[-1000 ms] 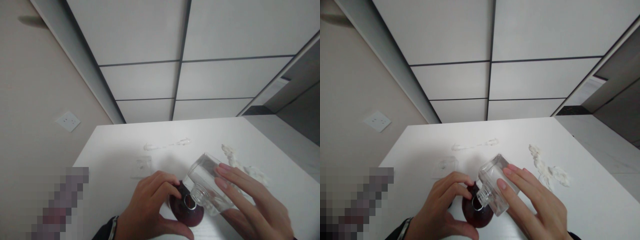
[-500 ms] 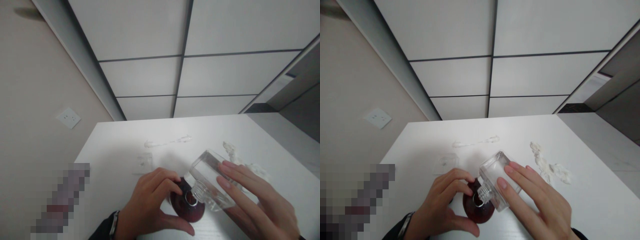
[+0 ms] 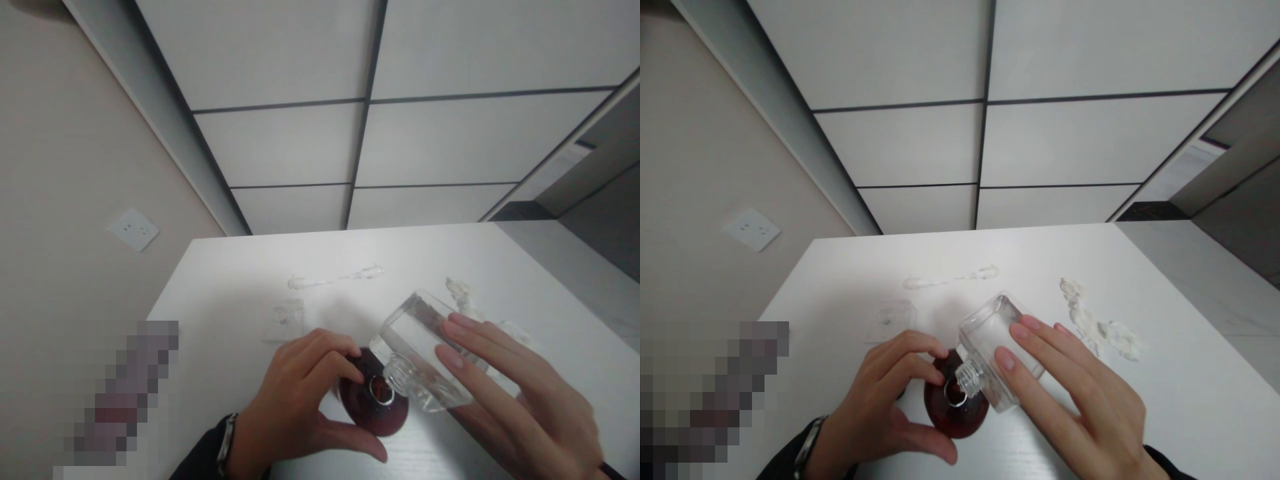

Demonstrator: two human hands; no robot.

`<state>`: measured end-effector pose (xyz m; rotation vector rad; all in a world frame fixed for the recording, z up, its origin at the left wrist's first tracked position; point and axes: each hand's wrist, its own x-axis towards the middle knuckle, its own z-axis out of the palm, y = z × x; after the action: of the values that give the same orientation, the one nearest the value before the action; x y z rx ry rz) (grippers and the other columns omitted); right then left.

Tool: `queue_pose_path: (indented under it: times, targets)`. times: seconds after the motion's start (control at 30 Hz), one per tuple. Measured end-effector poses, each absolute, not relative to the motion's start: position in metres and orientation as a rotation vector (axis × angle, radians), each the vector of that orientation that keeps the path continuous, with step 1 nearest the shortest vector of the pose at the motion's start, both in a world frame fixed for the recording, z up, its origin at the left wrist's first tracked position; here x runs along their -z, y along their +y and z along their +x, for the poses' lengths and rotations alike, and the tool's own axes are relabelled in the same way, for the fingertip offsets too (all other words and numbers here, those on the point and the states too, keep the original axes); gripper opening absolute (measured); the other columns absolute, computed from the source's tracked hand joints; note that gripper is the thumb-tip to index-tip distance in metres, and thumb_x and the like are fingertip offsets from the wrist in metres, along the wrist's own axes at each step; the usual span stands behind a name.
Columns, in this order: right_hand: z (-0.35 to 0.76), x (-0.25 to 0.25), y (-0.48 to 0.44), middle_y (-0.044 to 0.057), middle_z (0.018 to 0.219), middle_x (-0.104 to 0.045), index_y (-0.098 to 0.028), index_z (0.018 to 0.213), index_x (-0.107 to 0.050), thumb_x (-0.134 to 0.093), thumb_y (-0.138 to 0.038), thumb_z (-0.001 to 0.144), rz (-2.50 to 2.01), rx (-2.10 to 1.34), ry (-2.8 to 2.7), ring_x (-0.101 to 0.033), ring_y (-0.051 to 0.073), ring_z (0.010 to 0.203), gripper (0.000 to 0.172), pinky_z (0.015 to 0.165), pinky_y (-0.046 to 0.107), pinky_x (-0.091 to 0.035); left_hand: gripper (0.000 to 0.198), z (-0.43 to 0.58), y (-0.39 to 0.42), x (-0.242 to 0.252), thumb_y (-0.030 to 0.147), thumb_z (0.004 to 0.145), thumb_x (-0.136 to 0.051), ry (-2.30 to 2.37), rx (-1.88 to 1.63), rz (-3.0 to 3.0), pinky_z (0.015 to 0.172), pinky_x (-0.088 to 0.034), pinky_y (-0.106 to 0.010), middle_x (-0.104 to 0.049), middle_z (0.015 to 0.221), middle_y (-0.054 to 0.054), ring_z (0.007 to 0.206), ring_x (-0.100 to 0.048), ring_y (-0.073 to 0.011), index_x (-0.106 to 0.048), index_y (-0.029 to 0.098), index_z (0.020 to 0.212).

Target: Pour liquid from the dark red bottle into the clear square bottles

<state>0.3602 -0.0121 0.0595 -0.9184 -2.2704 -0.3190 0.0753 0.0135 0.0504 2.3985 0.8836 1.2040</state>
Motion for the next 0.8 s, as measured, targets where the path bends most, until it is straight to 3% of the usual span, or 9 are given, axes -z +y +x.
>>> queue_pose_path:
  times: [0.13,0.33,0.63,0.8]
  targets:
    - [0.362,-0.060,-0.014,0.011,0.166,-0.050,-0.024,0.162,-0.046,-0.067,0.004,0.090,-0.929,0.313,-2.275,-0.055,0.032,0.149,0.080,0.117,0.048,-0.059,0.054,0.076,0.013,-0.052,0.070,0.083,-0.081,0.894,-1.209,2.399,0.074,-0.061,-0.027,-0.078,0.103,-0.006,0.087,-0.079,-0.0184,-0.059,0.024,0.101]
    - [0.363,-0.060,-0.012,0.007,0.145,-0.070,-0.036,0.155,-0.054,-0.068,-0.003,0.093,-0.986,0.289,-2.287,-0.069,0.032,0.134,0.072,0.105,0.050,-0.066,0.053,0.076,0.015,-0.051,0.072,0.086,-0.076,0.874,-1.221,2.401,0.072,-0.061,-0.026,-0.078,0.101,-0.005,0.086,-0.078,-0.0173,-0.058,0.023,0.100]
    - [0.348,-0.057,-0.007,0.013,0.139,-0.072,-0.021,0.130,-0.072,-0.060,-0.003,0.096,-0.891,0.423,-2.160,-0.066,0.029,0.137,0.040,0.108,0.044,-0.064,0.055,0.077,0.014,-0.051,0.072,0.083,-0.078,0.882,-1.231,2.399,0.071,-0.061,-0.027,-0.078,0.101,-0.005,0.084,-0.078,-0.0181,-0.059,0.023,0.100]
    - [0.346,-0.060,-0.007,0.013,0.139,-0.072,-0.020,0.124,-0.074,-0.059,-0.002,0.098,-0.893,0.431,-2.156,-0.063,0.027,0.141,0.035,0.111,0.043,-0.062,0.055,0.076,0.014,-0.051,0.070,0.082,-0.081,0.877,-1.230,2.394,0.072,-0.062,-0.027,-0.078,0.101,-0.006,0.084,-0.078,-0.0181,-0.059,0.023,0.100]
